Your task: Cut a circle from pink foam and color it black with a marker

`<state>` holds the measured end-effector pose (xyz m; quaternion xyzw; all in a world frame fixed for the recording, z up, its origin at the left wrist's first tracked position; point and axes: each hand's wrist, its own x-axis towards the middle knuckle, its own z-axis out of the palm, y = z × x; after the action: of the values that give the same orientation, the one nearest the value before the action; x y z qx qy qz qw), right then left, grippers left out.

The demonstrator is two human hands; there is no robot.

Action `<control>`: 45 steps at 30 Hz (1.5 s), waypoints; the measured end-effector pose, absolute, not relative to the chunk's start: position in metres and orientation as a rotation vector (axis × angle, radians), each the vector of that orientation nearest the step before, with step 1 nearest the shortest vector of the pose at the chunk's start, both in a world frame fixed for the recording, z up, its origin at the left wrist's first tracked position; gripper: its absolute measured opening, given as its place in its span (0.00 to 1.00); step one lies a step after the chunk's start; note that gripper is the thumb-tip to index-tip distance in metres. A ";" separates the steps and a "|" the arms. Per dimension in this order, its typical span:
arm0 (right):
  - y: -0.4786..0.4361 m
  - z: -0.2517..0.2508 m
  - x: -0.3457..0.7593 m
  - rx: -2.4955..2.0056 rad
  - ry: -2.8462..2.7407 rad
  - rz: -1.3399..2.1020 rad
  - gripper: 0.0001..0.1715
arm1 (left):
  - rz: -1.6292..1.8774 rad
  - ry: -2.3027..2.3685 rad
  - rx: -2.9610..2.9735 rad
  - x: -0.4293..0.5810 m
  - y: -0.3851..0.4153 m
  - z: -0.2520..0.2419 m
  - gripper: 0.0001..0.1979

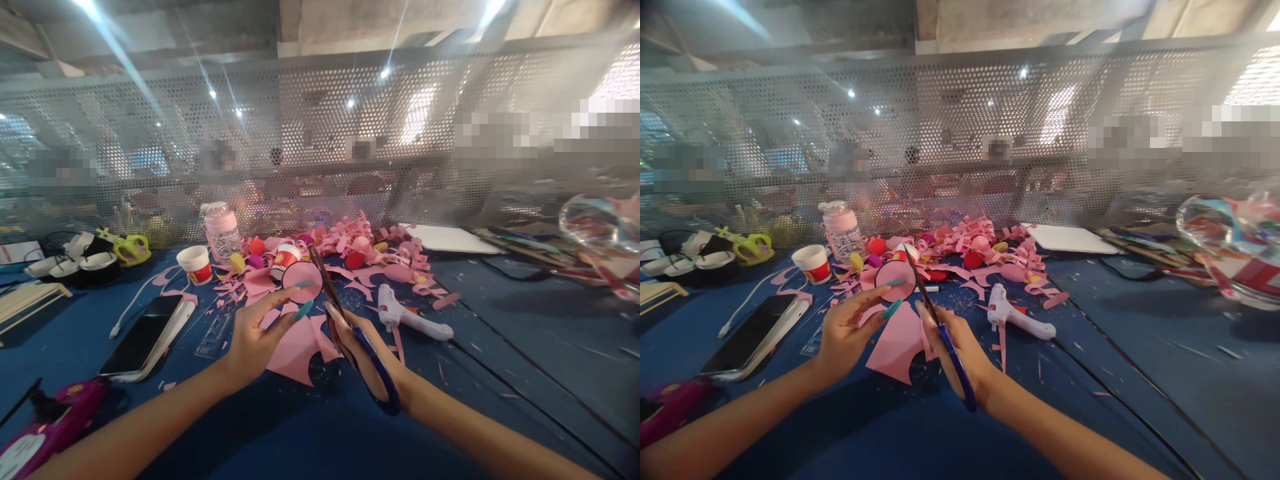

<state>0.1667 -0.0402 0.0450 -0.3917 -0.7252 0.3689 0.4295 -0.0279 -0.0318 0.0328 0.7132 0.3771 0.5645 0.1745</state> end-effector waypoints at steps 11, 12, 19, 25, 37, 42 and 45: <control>-0.047 0.053 0.163 -1.108 -1.824 0.826 0.37 | 1.632 1.035 1.990 -0.028 -0.031 0.035 0.16; -0.047 0.053 0.163 -1.111 -1.829 0.828 0.36 | 1.628 1.035 1.986 -0.028 -0.031 0.035 0.16; -0.044 0.054 0.164 -1.153 -1.800 0.838 0.30 | 1.616 1.040 1.964 -0.030 -0.030 0.034 0.16; -0.043 0.051 0.164 -1.102 -1.767 0.917 0.29 | 1.647 0.981 1.882 -0.029 -0.030 0.035 0.15; -0.046 0.041 0.157 -0.995 -1.713 1.124 0.29 | 1.784 0.877 1.643 -0.019 -0.028 0.050 0.11; -0.044 0.041 0.158 -0.970 -1.754 1.130 0.27 | 1.741 0.883 1.664 -0.020 -0.028 0.047 0.10; -0.041 0.035 0.160 -0.967 -1.743 1.101 0.26 | 1.686 0.906 1.682 -0.022 -0.026 0.046 0.09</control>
<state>0.1601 -0.0410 0.0353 -0.3855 -0.6950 0.4390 0.4191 -0.0215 -0.0262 0.0464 0.6314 0.3401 0.6327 0.2923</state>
